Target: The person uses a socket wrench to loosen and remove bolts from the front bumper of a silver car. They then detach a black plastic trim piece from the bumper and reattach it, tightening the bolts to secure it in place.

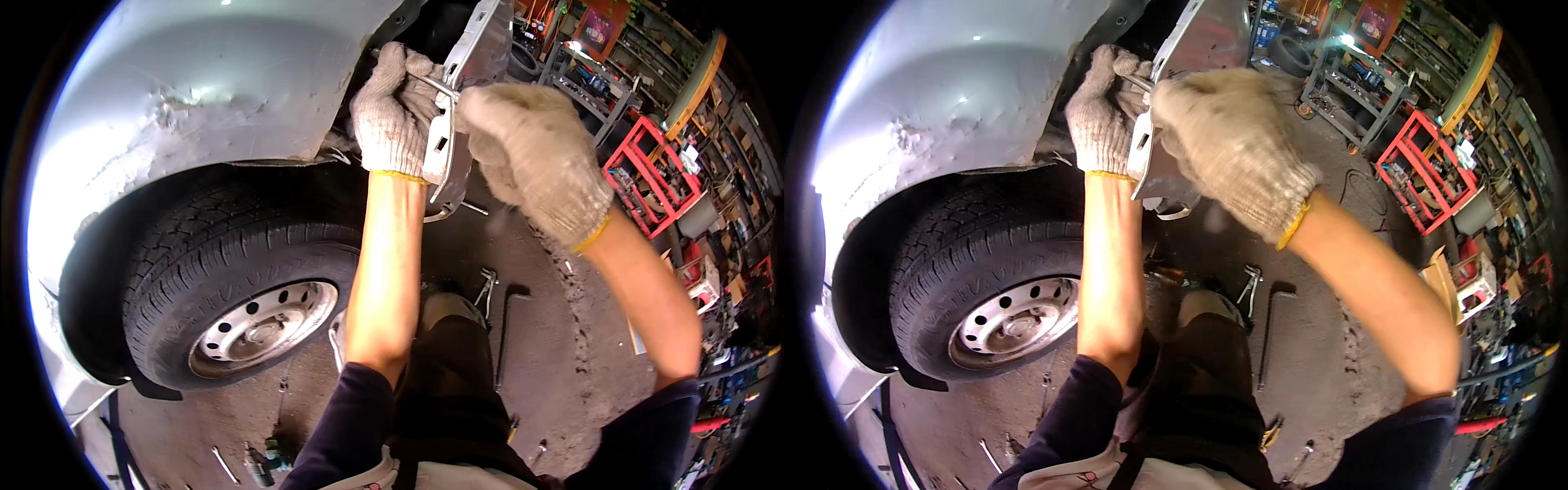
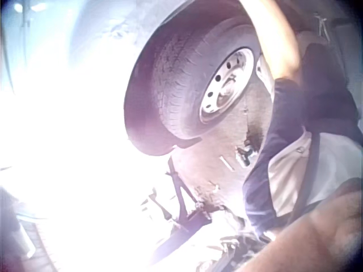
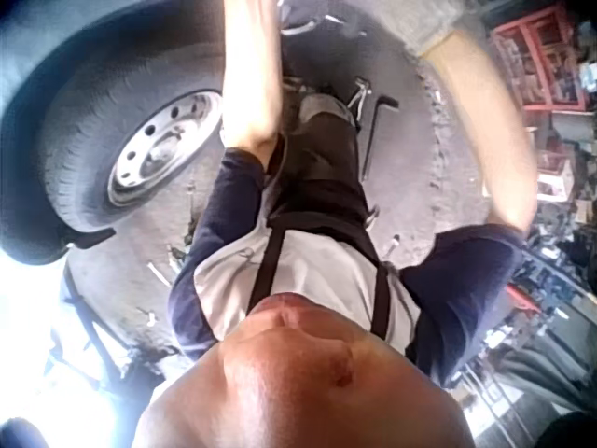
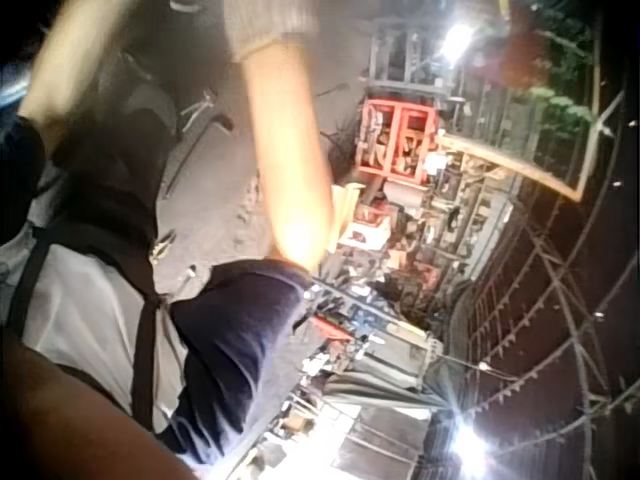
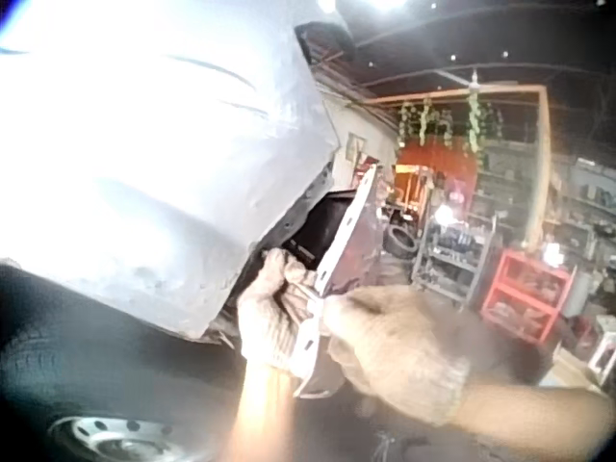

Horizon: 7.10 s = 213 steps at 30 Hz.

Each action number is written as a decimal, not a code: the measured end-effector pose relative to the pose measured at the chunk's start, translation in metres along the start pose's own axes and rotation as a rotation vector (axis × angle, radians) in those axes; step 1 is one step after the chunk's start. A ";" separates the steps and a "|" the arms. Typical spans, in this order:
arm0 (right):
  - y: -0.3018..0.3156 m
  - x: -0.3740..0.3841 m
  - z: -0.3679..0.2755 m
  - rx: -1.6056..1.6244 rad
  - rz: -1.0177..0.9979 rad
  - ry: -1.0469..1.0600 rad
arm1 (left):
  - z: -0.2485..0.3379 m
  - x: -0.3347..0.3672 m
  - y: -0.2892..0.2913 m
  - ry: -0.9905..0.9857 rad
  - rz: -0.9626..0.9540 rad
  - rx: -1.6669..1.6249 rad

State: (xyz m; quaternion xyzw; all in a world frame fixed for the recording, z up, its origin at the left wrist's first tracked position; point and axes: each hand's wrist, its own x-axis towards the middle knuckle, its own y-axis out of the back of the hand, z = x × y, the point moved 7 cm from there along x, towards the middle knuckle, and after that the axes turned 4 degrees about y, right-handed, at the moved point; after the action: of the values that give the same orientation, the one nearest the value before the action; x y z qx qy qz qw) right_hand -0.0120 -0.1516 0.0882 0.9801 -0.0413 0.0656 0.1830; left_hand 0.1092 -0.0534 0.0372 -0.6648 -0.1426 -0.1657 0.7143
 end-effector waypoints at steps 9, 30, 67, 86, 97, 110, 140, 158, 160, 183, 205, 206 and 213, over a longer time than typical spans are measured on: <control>-0.009 -0.008 -0.036 -1.256 0.098 1.003 | -0.004 0.004 0.001 0.074 -0.055 -0.015; 0.012 0.005 -0.034 -0.611 0.093 0.730 | -0.004 0.008 0.007 0.012 -0.065 0.088; 0.018 0.027 -0.034 -0.717 -0.171 0.854 | 0.002 0.014 0.013 0.053 -0.237 -0.041; 0.064 -0.093 0.035 -0.276 0.399 0.784 | 0.018 0.027 0.043 0.073 -0.161 0.091; 0.059 -0.206 0.416 -0.228 0.617 -0.382 | 0.012 0.002 0.035 0.105 0.065 0.288; 0.030 -0.334 0.553 -0.498 0.491 -0.554 | 0.005 0.009 0.022 0.251 -0.215 -0.257; -0.014 -0.052 -0.034 -0.915 0.343 0.886 | 0.005 0.008 0.024 0.087 -0.224 -0.049; -0.039 -0.046 -0.037 -1.169 0.402 1.028 | 0.009 0.010 0.018 0.099 -0.206 -0.110; -0.034 -0.044 -0.038 -1.191 0.415 1.005 | 0.010 0.011 0.017 0.091 -0.240 -0.088; -0.012 -0.031 -0.053 -1.400 0.304 1.155 | 0.010 0.017 0.027 0.143 -0.303 -0.092; -0.021 -0.029 -0.053 -1.696 0.133 1.308 | 0.012 0.018 0.027 0.032 -0.118 0.021; -0.021 -0.028 -0.054 -1.662 0.129 1.306 | 0.013 0.018 0.026 0.021 -0.096 0.039; -0.027 -0.032 -0.053 -1.547 0.143 1.350 | 0.019 0.014 0.024 -0.063 -0.100 0.148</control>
State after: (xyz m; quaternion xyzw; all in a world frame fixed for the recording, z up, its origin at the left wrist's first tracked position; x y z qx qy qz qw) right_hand -0.0468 -0.1049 0.1234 0.3479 -0.0190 0.5690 0.7449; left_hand 0.1323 -0.0335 0.0228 -0.6073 -0.2099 -0.1692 0.7474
